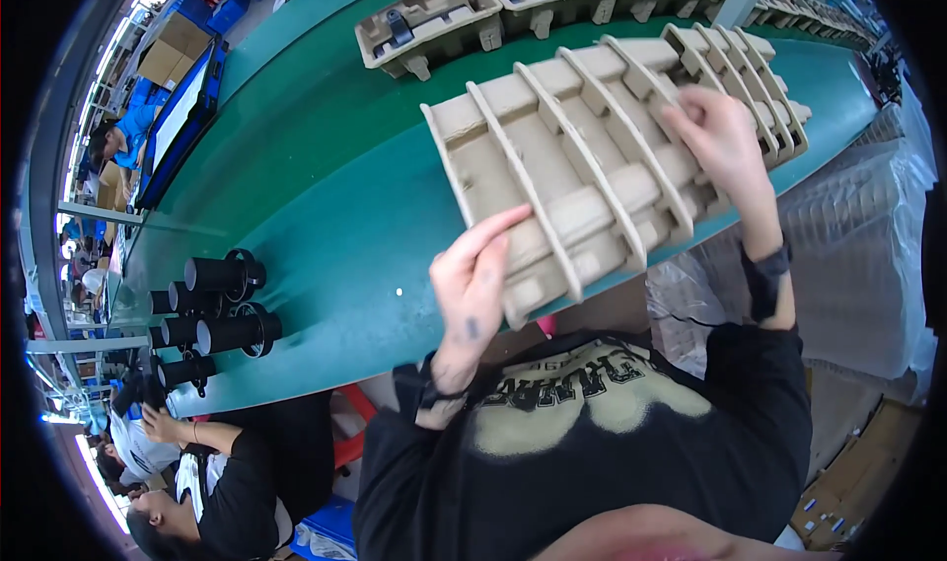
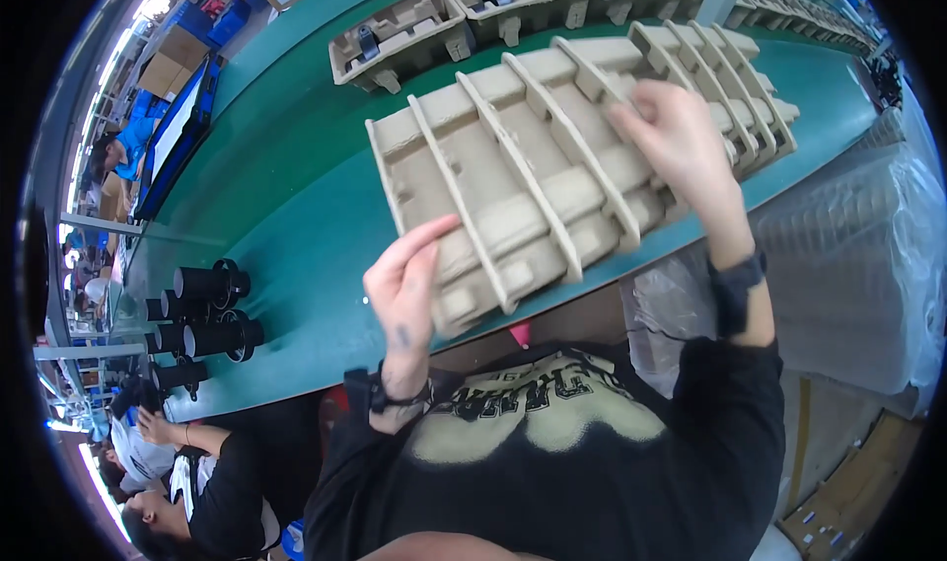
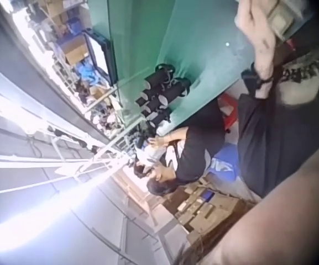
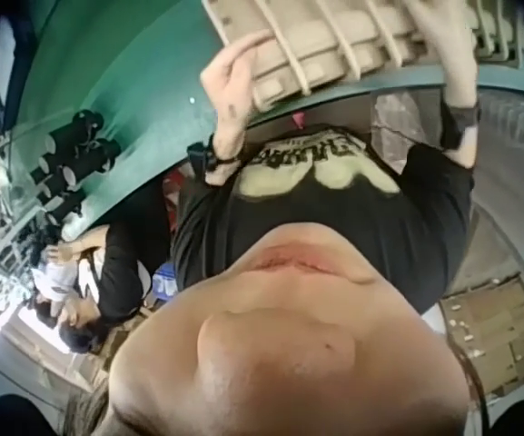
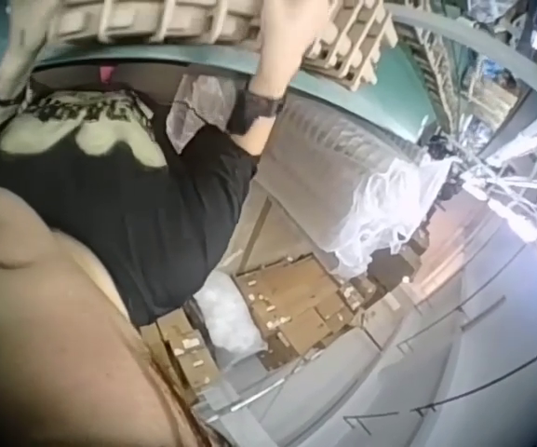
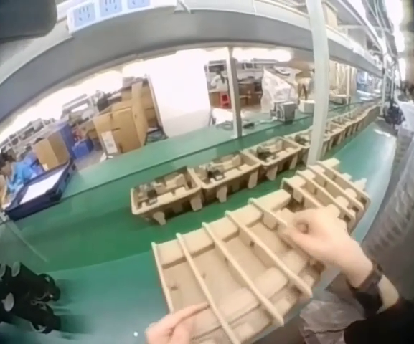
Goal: The person places black handles into cardboard trays, stacks the empty trays, and then separates them to continue placing more handles into the trays.
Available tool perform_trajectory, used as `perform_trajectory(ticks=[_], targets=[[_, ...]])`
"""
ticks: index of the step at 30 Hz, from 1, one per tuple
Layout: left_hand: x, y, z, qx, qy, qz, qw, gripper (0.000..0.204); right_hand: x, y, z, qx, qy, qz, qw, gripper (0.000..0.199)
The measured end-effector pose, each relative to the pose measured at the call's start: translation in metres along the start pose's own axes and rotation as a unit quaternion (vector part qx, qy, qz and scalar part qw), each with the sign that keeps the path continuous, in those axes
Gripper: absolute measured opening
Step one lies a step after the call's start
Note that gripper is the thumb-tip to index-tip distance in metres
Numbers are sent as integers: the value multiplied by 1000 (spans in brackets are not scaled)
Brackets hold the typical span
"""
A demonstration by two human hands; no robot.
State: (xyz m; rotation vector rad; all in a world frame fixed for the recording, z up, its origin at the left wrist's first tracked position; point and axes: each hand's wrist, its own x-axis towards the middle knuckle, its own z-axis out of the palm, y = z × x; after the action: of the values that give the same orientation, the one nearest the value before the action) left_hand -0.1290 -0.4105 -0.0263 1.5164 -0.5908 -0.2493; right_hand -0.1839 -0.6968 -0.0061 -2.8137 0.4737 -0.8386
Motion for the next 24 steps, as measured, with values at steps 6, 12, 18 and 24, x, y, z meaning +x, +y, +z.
perform_trajectory(ticks=[6, 12, 18, 24], targets=[[15, -16, 23, -12, -19, -20, 1000, 31, 0, 0, -23, 82, -106, 89, 987, 24], [8, -2, 17, 40, -17, 16, 999, 27, -12, -9, -9, 53, -18, 0, 998, 21], [8, -13, -6, 37, 24, 34, 998, 26, -6, -1, 7, 41, -46, 29, 998, 20], [11, -25, -5, 22, -27, 30, 999, 23, -15, 15, -30, 229, -191, 173, 939, 19]])
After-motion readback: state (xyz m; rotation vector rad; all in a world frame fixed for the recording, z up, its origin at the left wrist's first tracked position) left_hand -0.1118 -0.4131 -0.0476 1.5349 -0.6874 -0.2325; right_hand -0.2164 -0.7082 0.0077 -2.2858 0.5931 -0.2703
